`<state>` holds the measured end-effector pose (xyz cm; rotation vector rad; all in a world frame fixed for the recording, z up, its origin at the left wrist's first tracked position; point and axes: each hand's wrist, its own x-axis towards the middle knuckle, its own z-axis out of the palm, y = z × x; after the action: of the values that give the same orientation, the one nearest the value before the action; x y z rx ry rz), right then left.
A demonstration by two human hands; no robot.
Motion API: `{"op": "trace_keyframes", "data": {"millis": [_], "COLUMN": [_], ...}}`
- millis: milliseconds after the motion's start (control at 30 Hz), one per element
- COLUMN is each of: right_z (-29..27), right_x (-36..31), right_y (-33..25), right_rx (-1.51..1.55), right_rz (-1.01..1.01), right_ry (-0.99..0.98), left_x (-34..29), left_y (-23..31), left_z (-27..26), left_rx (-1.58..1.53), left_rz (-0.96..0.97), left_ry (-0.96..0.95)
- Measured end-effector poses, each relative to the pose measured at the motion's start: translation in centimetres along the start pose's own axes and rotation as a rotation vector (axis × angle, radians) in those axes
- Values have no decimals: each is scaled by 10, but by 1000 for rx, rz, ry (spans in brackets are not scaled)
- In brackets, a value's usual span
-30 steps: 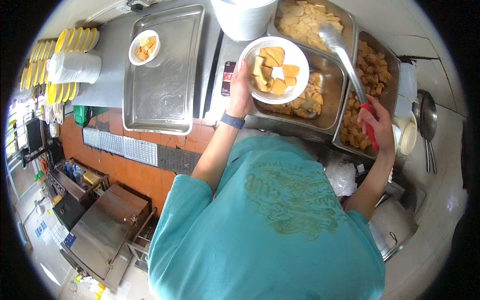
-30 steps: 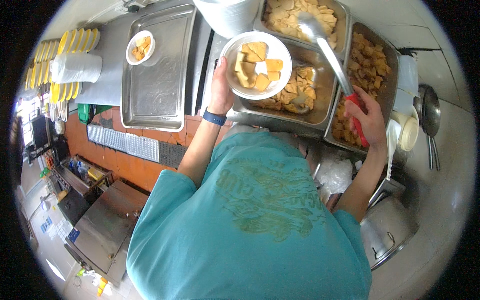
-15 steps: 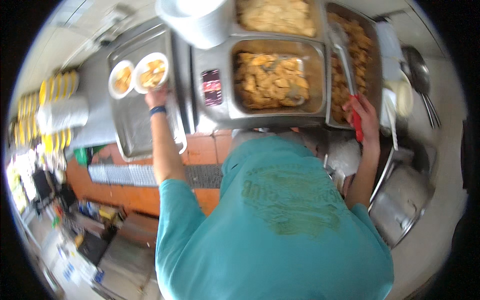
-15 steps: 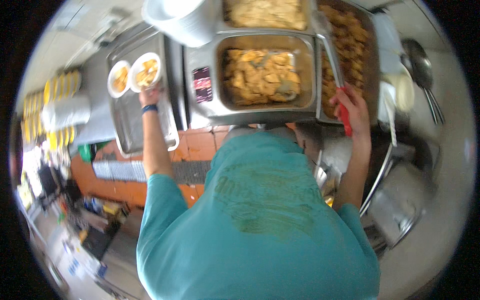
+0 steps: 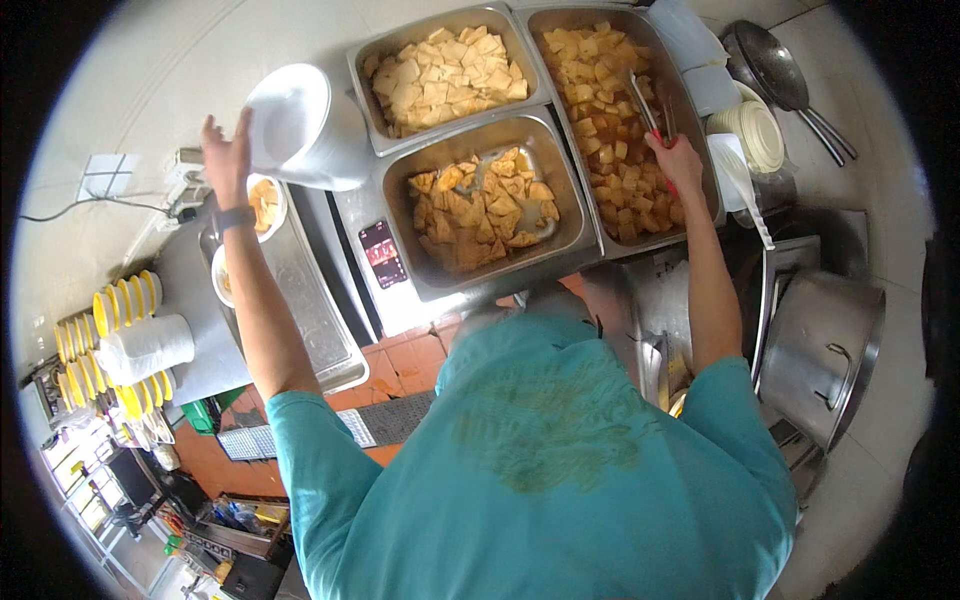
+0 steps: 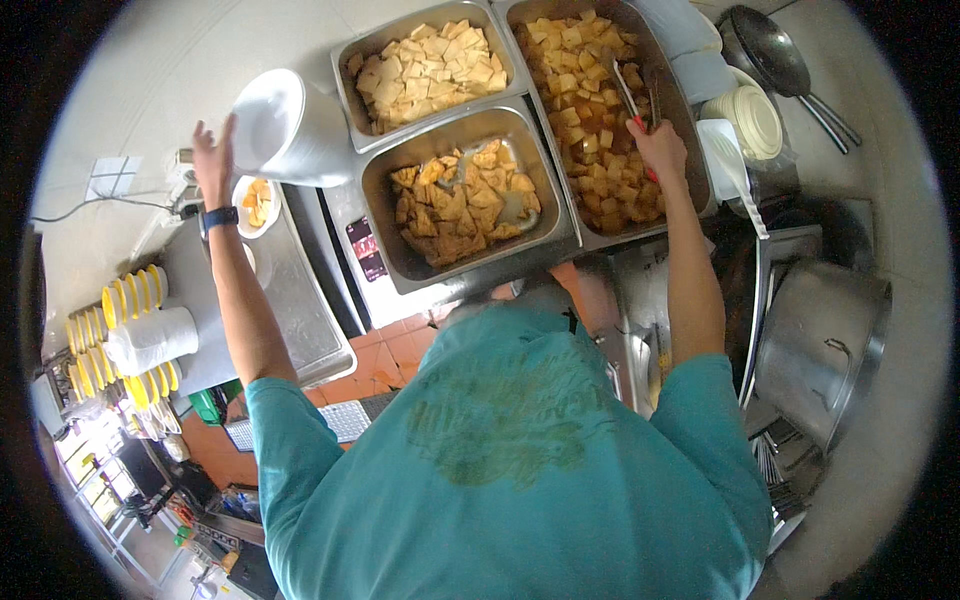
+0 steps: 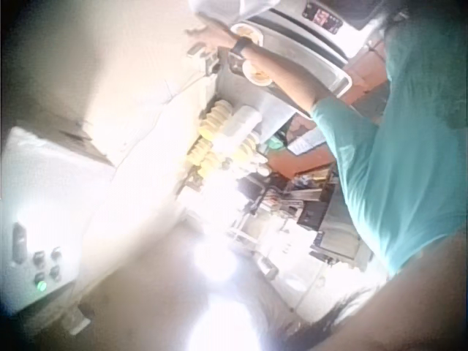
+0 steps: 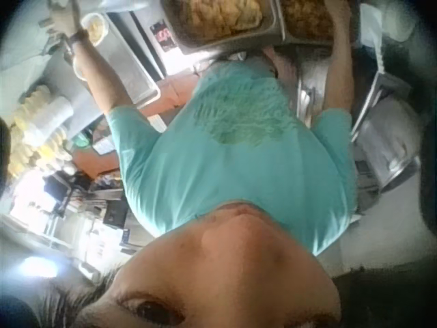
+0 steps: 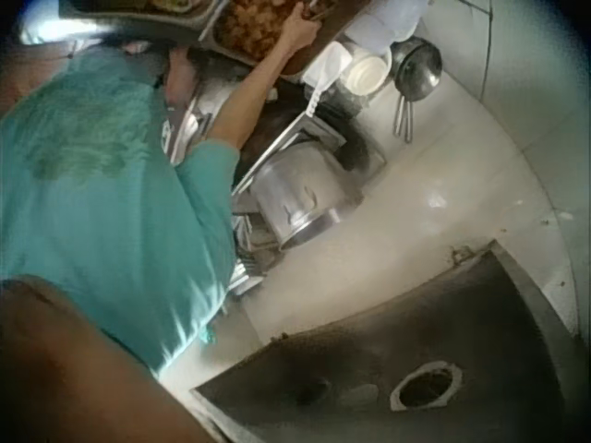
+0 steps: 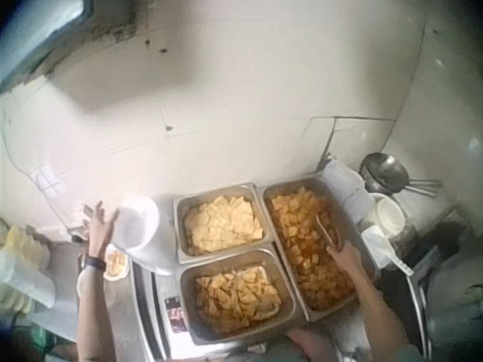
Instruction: The person assembles a food order by placing fried tofu and cooked meat into a bowl, adding chopped green onions and a dark sauce, then ladling broth over the contents. The person closes the bowl with a yellow lid and attaches a pink order tag. The person then portions fried tofu into several small bowls.
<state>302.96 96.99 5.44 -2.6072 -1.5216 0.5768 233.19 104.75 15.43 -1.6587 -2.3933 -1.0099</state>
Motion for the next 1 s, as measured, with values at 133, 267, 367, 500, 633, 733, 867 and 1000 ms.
{"op": "trace_keyframes", "data": {"millis": [133,267,367,500,633,733,867,1000], "right_z": [17,28,33,55,72,69,54,32], "right_x": [42,70,85,79,70,73,63,-1], "right_y": [-18,-28,-31,-24,-10,-11,-20,0], "right_rx": [11,70,133,142,239,579,940,1095], "right_rz": [49,-19,30,-5,-34,68,179,177], "right_ry": [7,4,-88,59,77,-24,-163,-324], "left_x": [10,5,6,-1,-64,-125,-213,-273], "left_y": [9,14,37,77,104,104,94,119], "left_z": [12,5,-13,-68,-118,-100,-25,29], "left_rx": [375,485,498,171,-378,-794,-955,-1273], "left_rz": [57,-22,26,89,-60,-203,-627,-822], "left_ry": [-288,-184,-53,168,184,46,-165,-423]}}
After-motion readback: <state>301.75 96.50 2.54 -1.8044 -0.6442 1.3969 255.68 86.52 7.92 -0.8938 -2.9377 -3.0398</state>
